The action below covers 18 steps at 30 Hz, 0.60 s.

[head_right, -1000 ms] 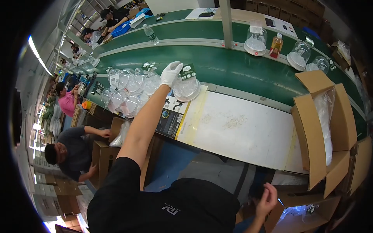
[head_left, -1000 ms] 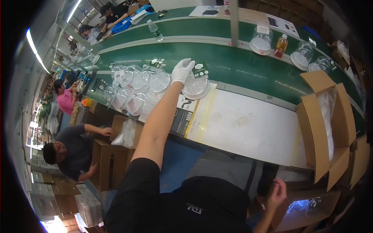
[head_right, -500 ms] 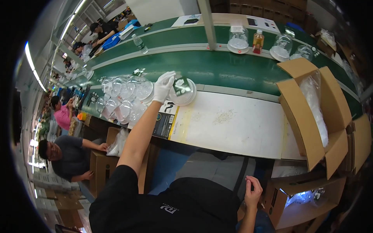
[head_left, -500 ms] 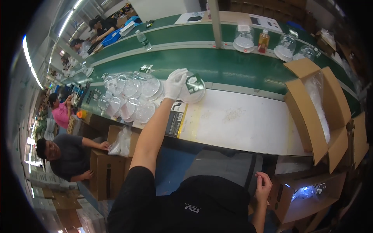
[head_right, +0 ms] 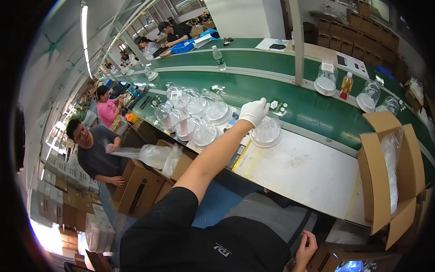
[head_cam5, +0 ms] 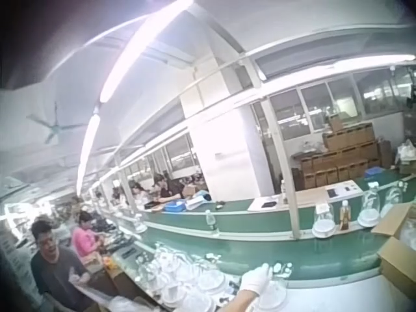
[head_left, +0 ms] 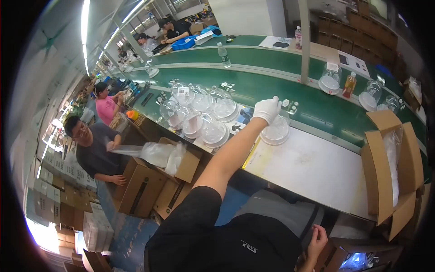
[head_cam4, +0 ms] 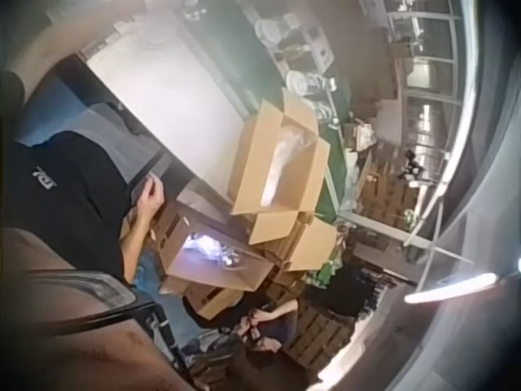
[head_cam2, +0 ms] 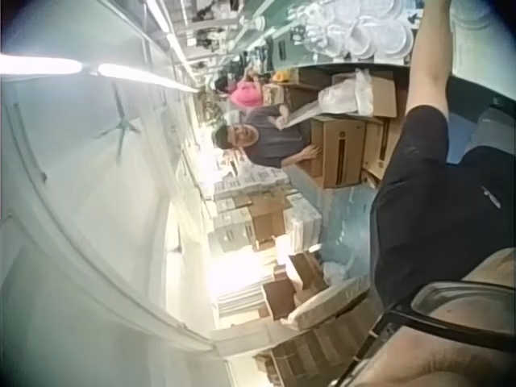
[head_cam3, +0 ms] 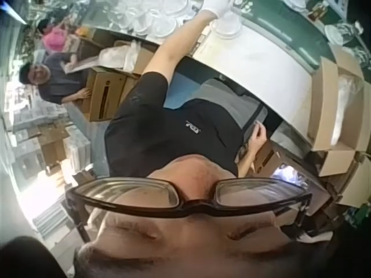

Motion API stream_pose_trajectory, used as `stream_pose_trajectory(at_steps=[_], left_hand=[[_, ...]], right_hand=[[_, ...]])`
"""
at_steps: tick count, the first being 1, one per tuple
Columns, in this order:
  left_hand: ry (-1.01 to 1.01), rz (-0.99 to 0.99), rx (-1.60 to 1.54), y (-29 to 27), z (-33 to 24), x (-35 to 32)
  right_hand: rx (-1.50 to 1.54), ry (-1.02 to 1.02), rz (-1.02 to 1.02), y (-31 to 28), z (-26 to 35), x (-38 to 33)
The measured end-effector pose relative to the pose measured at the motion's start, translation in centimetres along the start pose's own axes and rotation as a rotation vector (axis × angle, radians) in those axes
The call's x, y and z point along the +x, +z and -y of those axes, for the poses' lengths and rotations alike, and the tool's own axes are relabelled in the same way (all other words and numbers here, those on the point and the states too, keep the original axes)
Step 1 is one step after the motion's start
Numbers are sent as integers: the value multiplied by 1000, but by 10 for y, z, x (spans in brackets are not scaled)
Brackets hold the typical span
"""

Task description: Packaging LED dome lights into boxes on a factory assembly line.

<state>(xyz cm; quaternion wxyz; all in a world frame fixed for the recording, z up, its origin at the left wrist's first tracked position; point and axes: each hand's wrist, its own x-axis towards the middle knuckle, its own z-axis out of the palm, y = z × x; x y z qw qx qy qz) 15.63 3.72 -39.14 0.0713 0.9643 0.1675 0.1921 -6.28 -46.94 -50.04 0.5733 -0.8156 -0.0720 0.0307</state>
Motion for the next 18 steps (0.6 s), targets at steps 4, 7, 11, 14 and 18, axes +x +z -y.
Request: stream_pose_trajectory(at_steps=[4,7,11,14,18], left_hand=[[230,80,42,-12,-4,-1],[556,2,78,-23,-17,-14],[918,60,7,-45,-43,-34],[1087,60,33,-40,-52,-58],[1099,226,-75,-42,-81,-85]], right_hand=[[-34,-30,28,0,8,5],[32,4,22,10,4,17],[123,24,34,36,5,46],[-94,-28,190,55,2,82],[-337,-142,319,89,3,126]])
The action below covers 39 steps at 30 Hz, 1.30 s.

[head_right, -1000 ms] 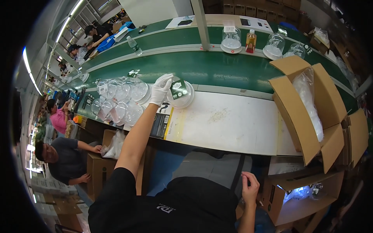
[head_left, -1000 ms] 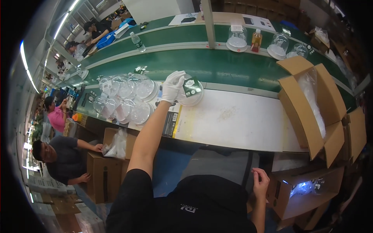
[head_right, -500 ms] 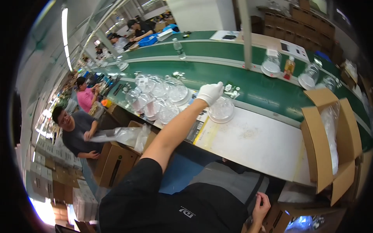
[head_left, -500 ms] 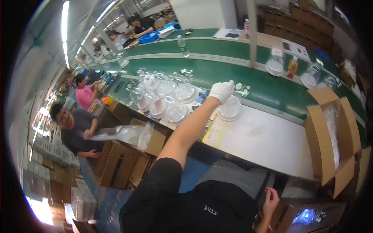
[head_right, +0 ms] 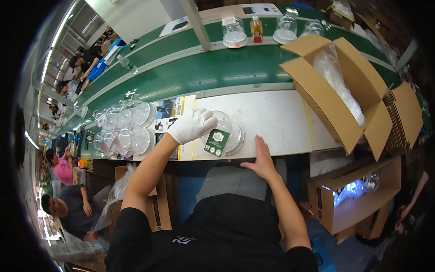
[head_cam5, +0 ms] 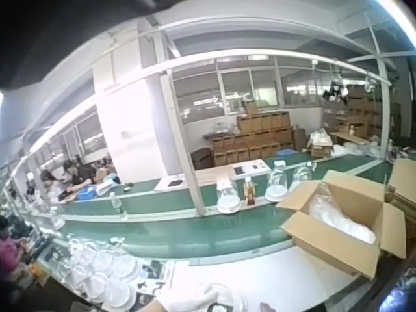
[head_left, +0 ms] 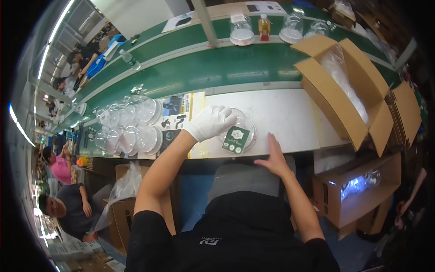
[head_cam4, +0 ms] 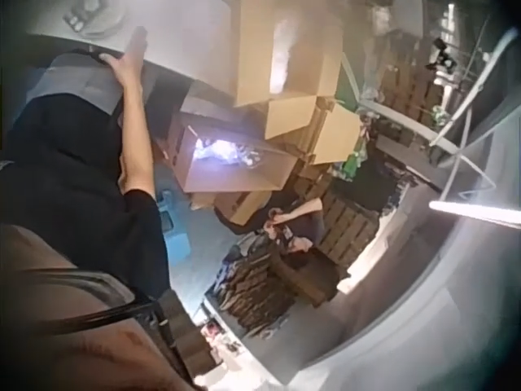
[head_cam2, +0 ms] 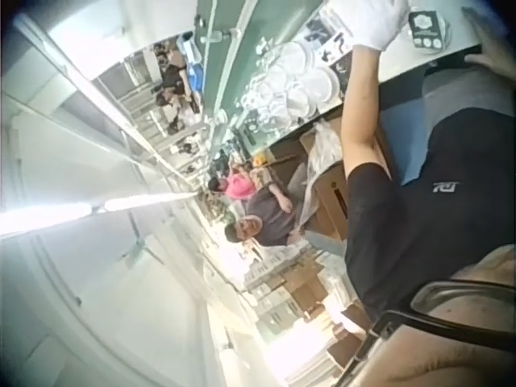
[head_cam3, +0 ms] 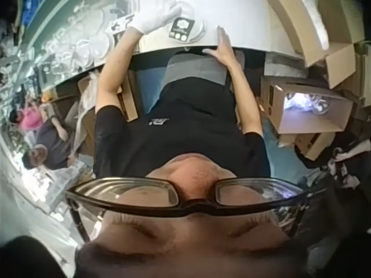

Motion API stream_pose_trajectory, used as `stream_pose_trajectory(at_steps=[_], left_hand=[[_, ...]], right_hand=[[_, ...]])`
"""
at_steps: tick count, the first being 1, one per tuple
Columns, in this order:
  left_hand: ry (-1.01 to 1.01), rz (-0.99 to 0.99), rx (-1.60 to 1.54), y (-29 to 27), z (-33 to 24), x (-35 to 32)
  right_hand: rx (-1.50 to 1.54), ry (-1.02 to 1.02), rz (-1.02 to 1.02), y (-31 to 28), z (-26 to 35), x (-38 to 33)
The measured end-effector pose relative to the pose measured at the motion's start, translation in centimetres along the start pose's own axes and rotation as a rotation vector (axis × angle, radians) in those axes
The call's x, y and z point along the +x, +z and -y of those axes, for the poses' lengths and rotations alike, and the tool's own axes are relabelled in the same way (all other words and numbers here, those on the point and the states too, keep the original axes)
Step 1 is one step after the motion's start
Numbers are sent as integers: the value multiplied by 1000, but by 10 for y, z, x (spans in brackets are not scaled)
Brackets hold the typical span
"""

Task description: Packaging LED dome lights into boxes on a factory assembly line.

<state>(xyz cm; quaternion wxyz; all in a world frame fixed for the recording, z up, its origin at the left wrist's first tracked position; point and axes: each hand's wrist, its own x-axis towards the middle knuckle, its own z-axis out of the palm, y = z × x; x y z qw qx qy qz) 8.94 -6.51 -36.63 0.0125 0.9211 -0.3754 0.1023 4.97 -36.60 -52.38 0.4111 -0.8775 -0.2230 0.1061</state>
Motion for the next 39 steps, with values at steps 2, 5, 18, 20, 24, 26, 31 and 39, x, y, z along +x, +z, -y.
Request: stream_pose_trajectory(at_steps=[2,5,18,20,24,26,31,39], left_hand=[[-77,-21,38,2,-15,7],[-266,-347,-147,23,-33,10],[-744,-614,-577,78,-74,3],[-732,-763,-516,94,-78,-2],[-743,-918,-627,139,-92,-35],[-844,-851,-677,144,-104,-45],[-914,-486,-716,112,-122,-52],[-612,-507,-371,42,-77,8]], right_hand=[[-154,-20,56,11,-5,15],[-246,-8,-1,30,2,19],[-655,64,93,66,14,25],[-663,71,71,66,14,25],[-601,50,81,69,16,24],[-474,66,55,64,16,26],[-349,-39,50,65,-21,47],[-291,-112,11,48,2,45]])
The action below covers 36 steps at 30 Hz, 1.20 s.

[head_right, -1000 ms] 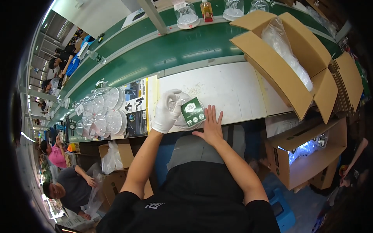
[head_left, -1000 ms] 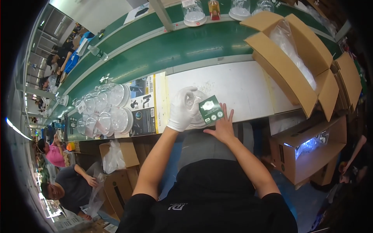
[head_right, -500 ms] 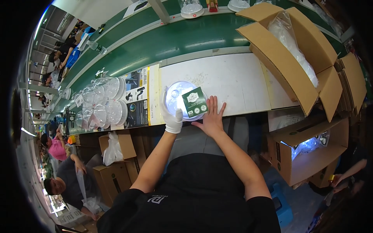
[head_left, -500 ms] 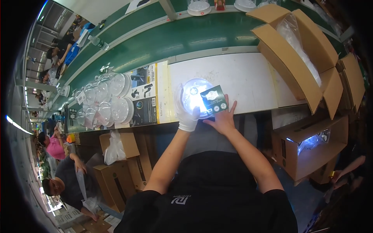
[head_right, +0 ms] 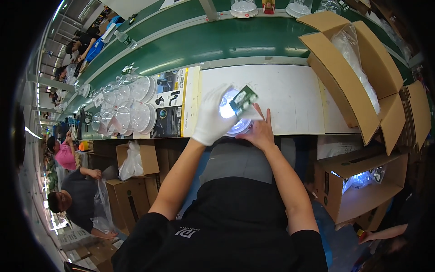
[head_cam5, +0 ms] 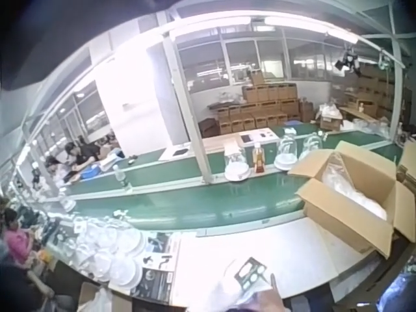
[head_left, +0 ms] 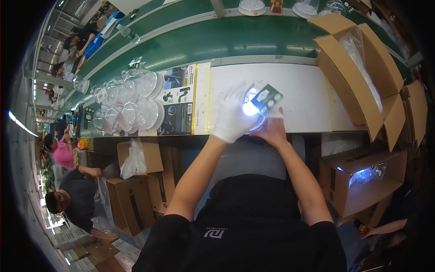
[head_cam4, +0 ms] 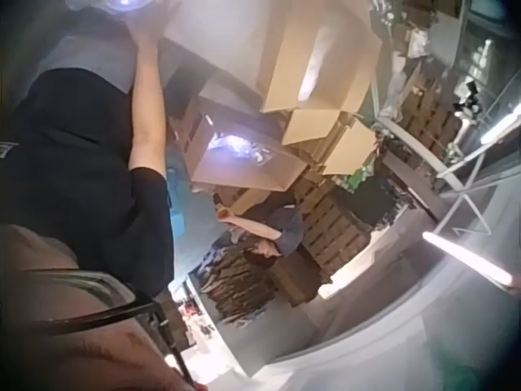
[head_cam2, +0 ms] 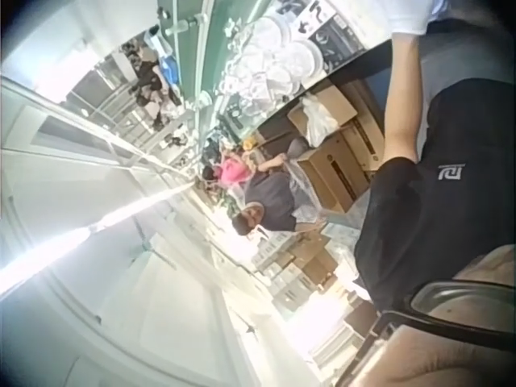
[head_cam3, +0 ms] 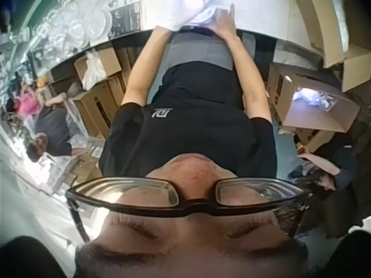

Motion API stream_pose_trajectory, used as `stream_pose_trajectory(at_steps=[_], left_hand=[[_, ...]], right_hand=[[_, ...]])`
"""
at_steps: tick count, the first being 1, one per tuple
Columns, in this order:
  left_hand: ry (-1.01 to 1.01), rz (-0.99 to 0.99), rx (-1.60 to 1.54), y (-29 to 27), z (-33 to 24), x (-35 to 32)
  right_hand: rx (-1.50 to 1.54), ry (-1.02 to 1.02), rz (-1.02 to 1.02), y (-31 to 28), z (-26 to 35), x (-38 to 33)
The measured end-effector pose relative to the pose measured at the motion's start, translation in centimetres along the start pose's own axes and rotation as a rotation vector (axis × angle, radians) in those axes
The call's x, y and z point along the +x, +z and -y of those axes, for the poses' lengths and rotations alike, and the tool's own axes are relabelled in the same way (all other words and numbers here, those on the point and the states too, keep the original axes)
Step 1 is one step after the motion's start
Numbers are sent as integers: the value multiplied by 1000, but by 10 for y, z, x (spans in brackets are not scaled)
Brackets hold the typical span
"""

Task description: Packaging LED dome lights into boxes on a factory assembly line.

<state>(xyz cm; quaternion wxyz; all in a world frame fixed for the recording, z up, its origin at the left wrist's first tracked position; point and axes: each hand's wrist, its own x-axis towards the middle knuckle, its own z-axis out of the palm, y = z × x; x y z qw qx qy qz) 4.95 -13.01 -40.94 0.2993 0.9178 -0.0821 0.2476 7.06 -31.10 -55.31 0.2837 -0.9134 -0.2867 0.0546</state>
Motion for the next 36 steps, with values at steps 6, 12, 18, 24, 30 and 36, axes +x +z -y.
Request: stream_pose_trajectory(at_steps=[6,12,18,24,30,36], left_hand=[[-264,-254,-57,32,7,-10],[-279,-324,-179,60,17,-72],[-268,-117,199,36,-5,-121],[398,327,350,7,-39,-44],[432,760,801,72,-29,11],[736,698,1607,148,-3,-29]], right_hand=[[33,47,-14,-3,-1,5],[37,40,-40,-2,-1,4],[37,81,-3,-3,-1,1],[-90,-7,-112,9,-6,5],[-56,12,-94,14,-19,1],[-96,60,-80,12,-22,0]])
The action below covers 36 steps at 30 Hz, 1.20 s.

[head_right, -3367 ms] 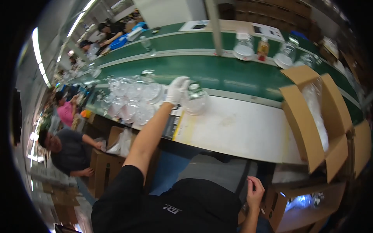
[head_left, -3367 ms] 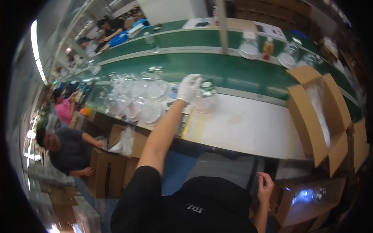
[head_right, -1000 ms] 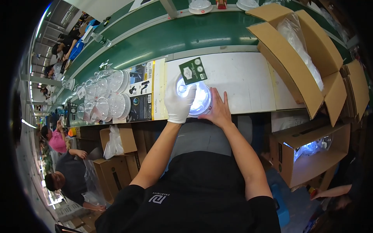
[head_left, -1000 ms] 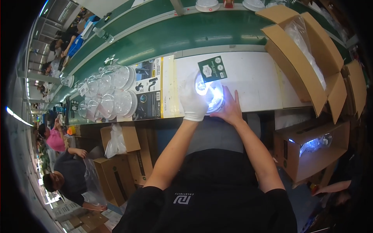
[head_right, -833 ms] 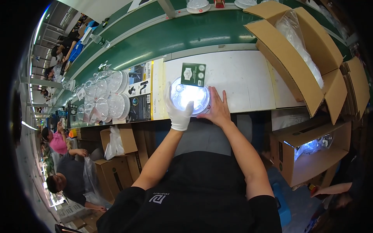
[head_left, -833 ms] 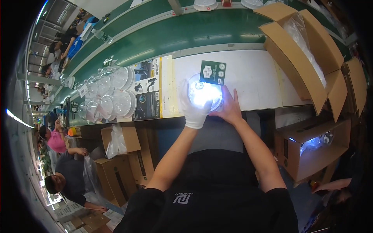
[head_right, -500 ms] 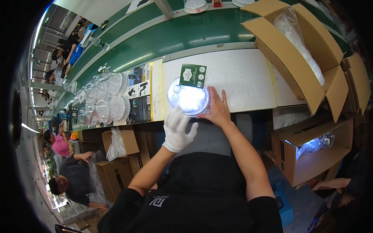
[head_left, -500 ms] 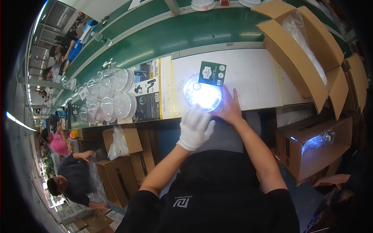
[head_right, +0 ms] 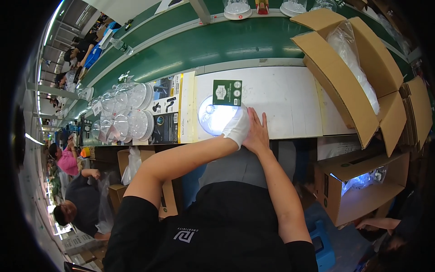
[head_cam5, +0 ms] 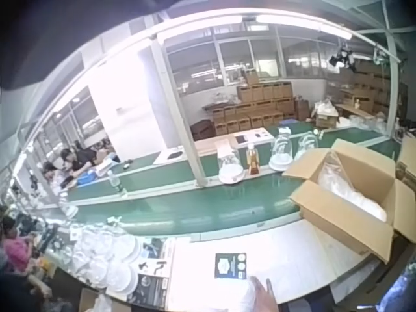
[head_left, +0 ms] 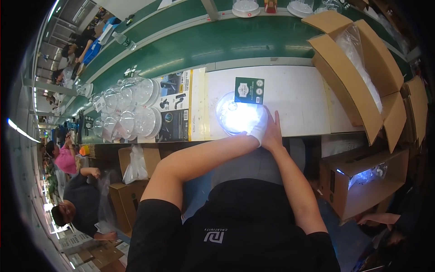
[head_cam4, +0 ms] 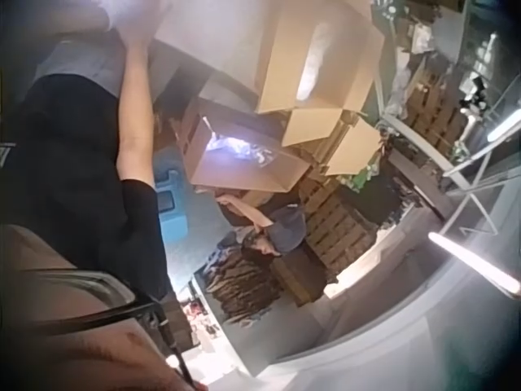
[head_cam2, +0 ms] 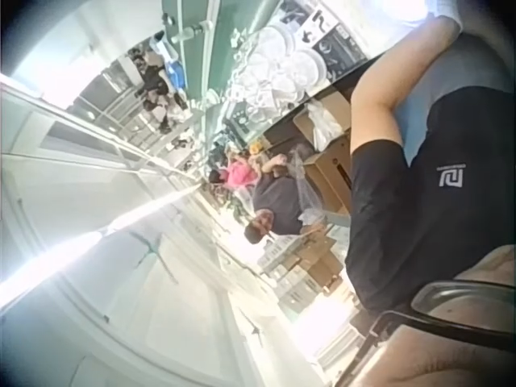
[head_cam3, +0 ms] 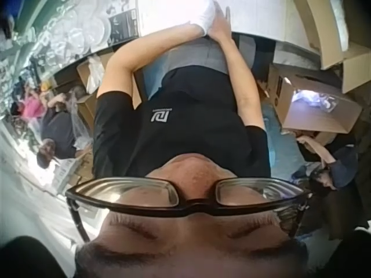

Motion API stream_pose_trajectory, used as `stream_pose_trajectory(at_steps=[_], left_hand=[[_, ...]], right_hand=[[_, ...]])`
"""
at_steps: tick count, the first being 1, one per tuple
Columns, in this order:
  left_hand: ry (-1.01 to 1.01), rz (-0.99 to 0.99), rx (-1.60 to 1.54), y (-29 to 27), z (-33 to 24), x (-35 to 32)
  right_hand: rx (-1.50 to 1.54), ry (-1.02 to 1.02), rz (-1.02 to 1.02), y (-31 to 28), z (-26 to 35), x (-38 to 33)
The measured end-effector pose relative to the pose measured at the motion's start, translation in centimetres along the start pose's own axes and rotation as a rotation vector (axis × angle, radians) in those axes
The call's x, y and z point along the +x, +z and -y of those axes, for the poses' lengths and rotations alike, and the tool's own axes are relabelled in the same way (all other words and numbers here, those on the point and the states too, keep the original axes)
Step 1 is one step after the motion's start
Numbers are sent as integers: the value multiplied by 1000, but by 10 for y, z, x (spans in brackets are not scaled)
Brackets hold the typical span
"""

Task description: Packaging LED dome lights into boxes on a factory assembly line.

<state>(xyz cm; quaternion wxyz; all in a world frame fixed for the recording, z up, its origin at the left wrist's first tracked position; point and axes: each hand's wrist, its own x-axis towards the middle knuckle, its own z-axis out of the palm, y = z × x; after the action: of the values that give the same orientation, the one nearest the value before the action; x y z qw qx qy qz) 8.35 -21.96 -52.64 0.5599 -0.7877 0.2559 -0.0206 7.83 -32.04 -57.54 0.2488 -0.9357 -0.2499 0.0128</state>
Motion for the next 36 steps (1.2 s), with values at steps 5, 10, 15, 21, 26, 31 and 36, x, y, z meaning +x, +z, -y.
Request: stream_pose_trajectory(at_steps=[5,10,15,21,26,31,36], left_hand=[[-353,99,109,50,-75,-17],[-27,123,-634,29,-43,-36],[-189,-56,-2106,10,30,-80],[2,78,-630,-14,73,-40],[100,27,-345,25,-4,-34],[59,-184,-253,16,25,-67],[145,83,-622,-19,111,-43]], right_hand=[[66,-25,5,-7,28,9],[16,-13,25,-9,14,5],[102,32,4,-7,24,10],[132,67,-15,-19,22,3],[113,19,-16,-3,21,6],[164,77,32,-21,24,6],[198,75,9,-20,21,5]])
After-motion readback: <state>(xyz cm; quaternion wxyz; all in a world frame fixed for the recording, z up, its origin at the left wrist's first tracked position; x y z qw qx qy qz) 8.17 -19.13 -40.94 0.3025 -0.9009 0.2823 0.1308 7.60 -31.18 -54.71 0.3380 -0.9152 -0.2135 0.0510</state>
